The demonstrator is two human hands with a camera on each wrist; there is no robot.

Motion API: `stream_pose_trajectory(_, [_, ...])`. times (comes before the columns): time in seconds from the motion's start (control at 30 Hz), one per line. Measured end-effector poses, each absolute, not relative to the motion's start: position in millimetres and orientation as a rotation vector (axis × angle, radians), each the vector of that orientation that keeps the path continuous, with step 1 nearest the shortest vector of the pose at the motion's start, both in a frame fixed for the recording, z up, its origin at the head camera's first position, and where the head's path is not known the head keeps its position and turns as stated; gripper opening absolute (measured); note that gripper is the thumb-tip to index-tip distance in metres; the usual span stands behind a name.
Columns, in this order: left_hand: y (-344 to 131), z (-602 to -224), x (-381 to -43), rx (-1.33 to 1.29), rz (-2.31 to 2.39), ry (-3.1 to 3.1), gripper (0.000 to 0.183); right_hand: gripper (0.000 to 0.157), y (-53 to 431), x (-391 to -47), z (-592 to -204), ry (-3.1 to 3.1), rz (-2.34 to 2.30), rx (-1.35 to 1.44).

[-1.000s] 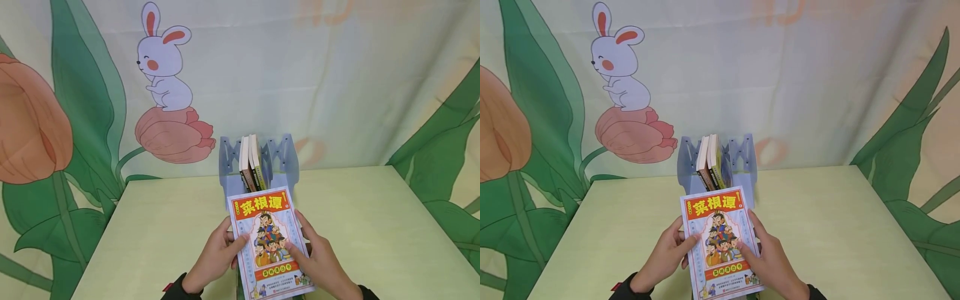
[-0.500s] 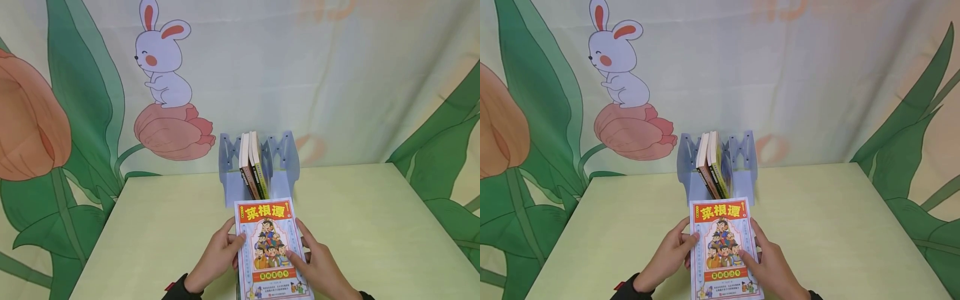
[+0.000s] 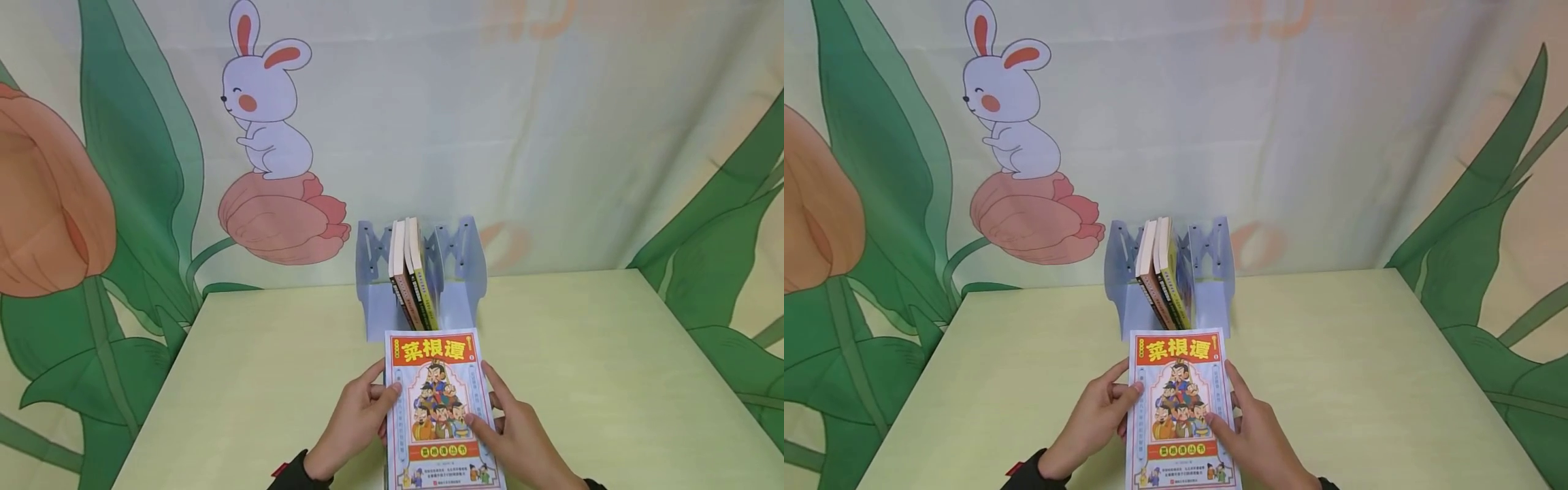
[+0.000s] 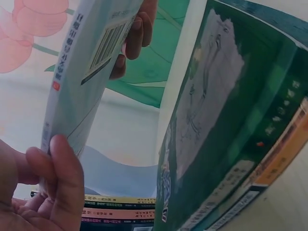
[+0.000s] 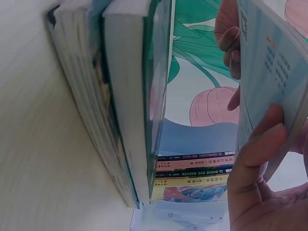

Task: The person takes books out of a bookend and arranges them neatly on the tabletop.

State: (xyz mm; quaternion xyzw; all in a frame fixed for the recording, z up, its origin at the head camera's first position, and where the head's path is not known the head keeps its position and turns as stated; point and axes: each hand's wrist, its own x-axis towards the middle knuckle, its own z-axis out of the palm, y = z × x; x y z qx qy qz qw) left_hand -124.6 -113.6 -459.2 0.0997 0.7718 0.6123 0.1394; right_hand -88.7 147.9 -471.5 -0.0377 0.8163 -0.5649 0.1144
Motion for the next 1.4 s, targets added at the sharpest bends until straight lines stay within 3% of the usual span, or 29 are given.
stream_pose_trajectory(0.47, [-113, -475, -126, 0.328, 1.563, 2.332, 0.052, 0.086, 150, -90, -483, 2.407, -1.533, -0.108])
stream_pose_trajectory(1.4, [-112, -507, -135, 0.286, 1.319, 2.423, 0.060, 0.089, 151, -97, -502, 2.484, -1.236, -0.202])
